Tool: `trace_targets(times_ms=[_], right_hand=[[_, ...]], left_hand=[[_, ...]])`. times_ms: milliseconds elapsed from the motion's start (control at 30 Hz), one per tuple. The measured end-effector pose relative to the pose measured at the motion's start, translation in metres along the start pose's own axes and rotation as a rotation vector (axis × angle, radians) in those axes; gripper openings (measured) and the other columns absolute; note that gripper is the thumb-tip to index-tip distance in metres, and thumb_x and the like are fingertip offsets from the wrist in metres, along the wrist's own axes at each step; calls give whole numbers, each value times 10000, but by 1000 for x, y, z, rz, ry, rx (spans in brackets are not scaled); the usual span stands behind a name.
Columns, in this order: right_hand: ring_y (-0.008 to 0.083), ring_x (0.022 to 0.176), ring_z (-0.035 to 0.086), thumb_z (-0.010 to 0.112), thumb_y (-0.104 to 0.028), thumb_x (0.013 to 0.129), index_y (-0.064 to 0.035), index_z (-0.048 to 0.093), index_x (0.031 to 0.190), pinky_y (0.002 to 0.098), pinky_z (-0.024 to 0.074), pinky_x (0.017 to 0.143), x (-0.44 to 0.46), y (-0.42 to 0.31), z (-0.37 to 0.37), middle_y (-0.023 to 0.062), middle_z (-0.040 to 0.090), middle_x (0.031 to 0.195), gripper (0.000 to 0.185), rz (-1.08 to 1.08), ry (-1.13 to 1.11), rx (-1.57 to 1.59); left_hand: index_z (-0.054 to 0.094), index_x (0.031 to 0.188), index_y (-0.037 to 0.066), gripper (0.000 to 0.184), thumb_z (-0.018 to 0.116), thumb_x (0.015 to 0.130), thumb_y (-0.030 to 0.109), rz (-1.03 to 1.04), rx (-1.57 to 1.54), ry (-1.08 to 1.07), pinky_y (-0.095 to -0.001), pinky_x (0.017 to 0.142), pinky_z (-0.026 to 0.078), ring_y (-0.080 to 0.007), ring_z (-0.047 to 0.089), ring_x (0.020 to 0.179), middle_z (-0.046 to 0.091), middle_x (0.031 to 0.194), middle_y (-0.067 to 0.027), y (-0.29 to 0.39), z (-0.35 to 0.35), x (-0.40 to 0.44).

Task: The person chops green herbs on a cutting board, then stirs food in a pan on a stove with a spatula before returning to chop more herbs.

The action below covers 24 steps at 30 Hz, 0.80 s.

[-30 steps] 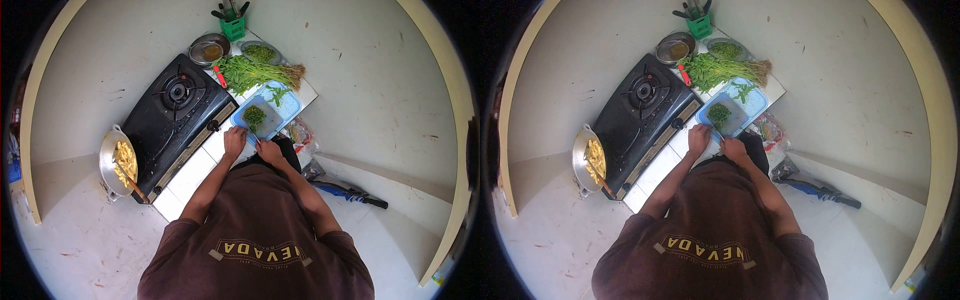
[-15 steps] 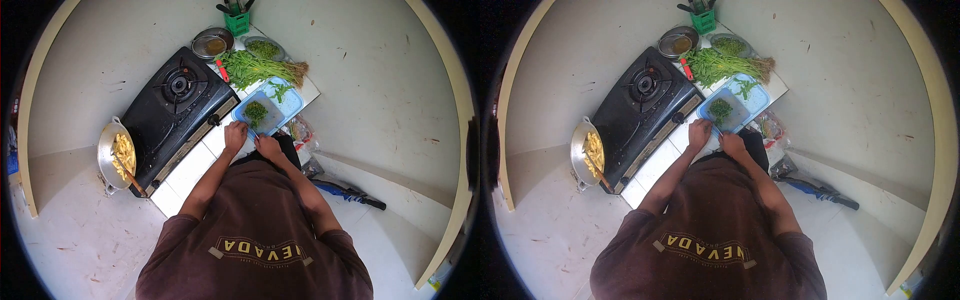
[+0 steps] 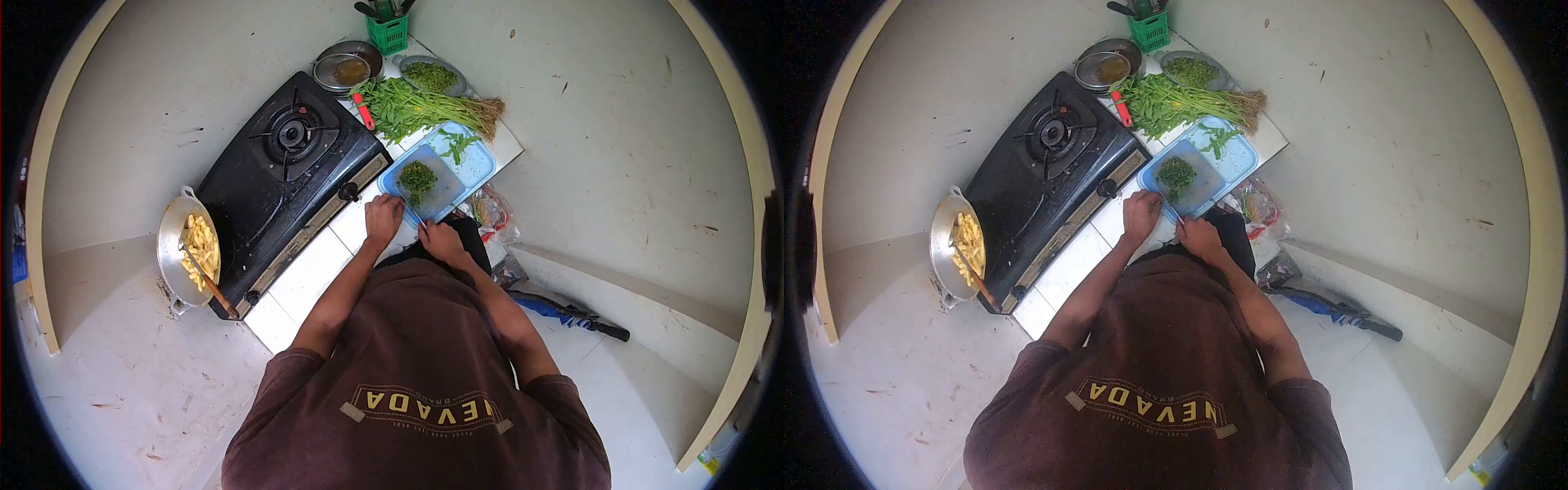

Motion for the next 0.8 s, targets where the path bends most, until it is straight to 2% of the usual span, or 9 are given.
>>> trace_targets(times_ms=[200,300,400,600,733,800], right_hand=[[470,706,682,508,-384,1006,44,616,906,565,565,664,12,-4,6,282,665,735,453,-11,10,-14],[468,706,683,507,-386,1007,44,620,915,567,564,666,17,-6,6,280,664,732,454,-9,32,-24],[475,705,676,505,-386,1009,42,621,938,566,560,671,12,-1,7,282,663,739,448,-4,22,-5],[487,704,659,516,-388,1007,36,616,951,573,547,668,2,12,11,288,651,722,439,5,31,44],[492,756,674,510,-387,1003,24,633,942,589,552,725,-1,10,4,291,663,758,434,36,-7,74],[489,712,658,518,-389,1005,30,621,931,578,543,682,-2,9,2,286,645,712,437,0,21,81]], left_hand=[[762,916,84,112,701,825,104,21,-23,22,-448,770,516,-320,672,861,721,914,-114,1,-1,-4],[752,927,107,111,693,836,128,5,-78,-2,-440,802,439,-283,641,905,695,911,-69,-6,4,-6],[754,952,96,144,687,826,111,20,-98,-53,-447,792,464,-297,647,894,695,905,-86,-8,3,-5],[757,937,46,142,681,822,77,-44,-295,-81,-406,730,535,-297,666,771,700,885,-138,-8,0,-1],[763,901,52,109,688,828,81,-96,-297,-100,-389,717,538,-280,664,738,705,861,-133,-9,-1,4],[763,889,59,96,691,833,88,-72,-257,-80,-386,720,538,-275,668,747,709,851,-123,-8,0,7]])
Point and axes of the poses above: each hand's wrist, its own x-axis towards the middle knuckle, its own z-axis out of the palm, y = z × x, the point moved 3 cm from there along x, towards the middle knuckle
